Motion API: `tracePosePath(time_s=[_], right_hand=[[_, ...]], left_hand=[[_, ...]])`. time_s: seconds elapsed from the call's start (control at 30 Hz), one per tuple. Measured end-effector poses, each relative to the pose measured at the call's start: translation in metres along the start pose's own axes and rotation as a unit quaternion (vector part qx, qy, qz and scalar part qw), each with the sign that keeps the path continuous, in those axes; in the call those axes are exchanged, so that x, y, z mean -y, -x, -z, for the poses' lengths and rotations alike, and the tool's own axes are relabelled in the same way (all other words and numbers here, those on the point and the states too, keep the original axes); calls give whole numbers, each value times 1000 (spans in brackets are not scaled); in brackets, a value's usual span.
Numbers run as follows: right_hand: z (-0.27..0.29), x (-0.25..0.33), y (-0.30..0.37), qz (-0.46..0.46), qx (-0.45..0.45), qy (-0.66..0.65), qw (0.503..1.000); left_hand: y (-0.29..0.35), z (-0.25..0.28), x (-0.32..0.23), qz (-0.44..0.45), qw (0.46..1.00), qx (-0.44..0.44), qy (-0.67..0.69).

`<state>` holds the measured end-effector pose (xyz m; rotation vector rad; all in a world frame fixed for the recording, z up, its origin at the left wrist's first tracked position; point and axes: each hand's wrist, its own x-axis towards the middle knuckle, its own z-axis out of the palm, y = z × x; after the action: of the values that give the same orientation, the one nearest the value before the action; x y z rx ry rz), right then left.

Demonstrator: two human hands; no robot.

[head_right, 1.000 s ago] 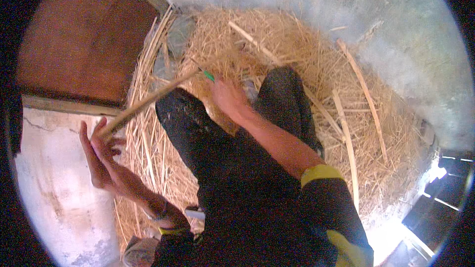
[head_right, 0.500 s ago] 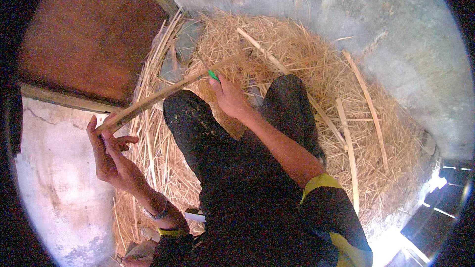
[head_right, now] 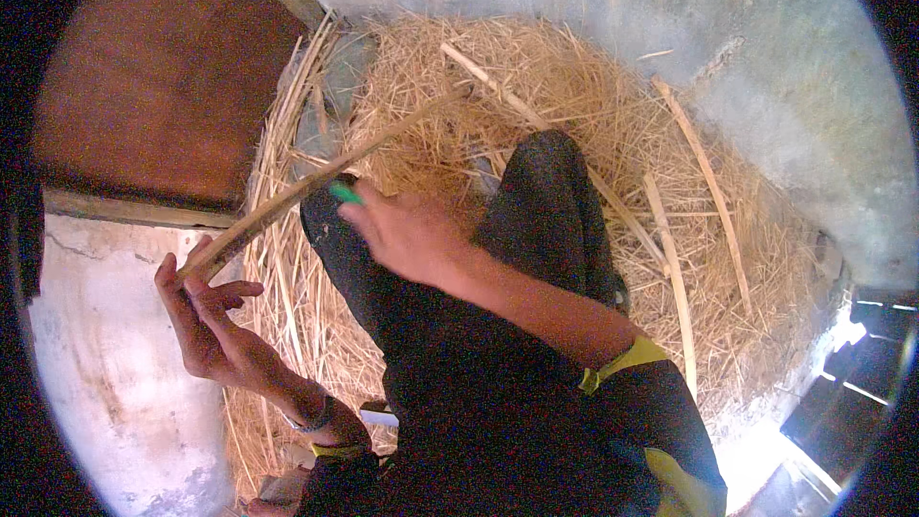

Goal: The person sits on a straw-covered floor and uses a green utility knife to shave a long, thin piece of bamboo. They hold the bamboo with their left hand and repeatedly scrape the blade along its length to remove the outer layer, creating wood shavings.

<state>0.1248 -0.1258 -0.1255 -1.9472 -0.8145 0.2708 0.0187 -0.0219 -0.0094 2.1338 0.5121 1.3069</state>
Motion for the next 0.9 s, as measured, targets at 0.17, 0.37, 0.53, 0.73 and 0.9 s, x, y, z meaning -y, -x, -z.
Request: tracePosePath(time_s=[0.17,0.37,0.53,0.73,0.9], right_hand=[[-4,-27,-16,-53,-49,0,997],[6,16,9,58,17,-50,997],[34,-24,51,-28,34,127,991],[48,-60,104,-86,197,200,956],[13,-188,-15,-89,170,215,958]], left_hand=[[-2,-9,-9,-7,1000,7,-11],[-1,-12,-11,-1,1000,-5,-6],[-3,-9,-8,-24,1000,-4,-21],[2,-19,-7,-22,999,-30,-15],[-3,-19,-10,-30,999,-12,16]])
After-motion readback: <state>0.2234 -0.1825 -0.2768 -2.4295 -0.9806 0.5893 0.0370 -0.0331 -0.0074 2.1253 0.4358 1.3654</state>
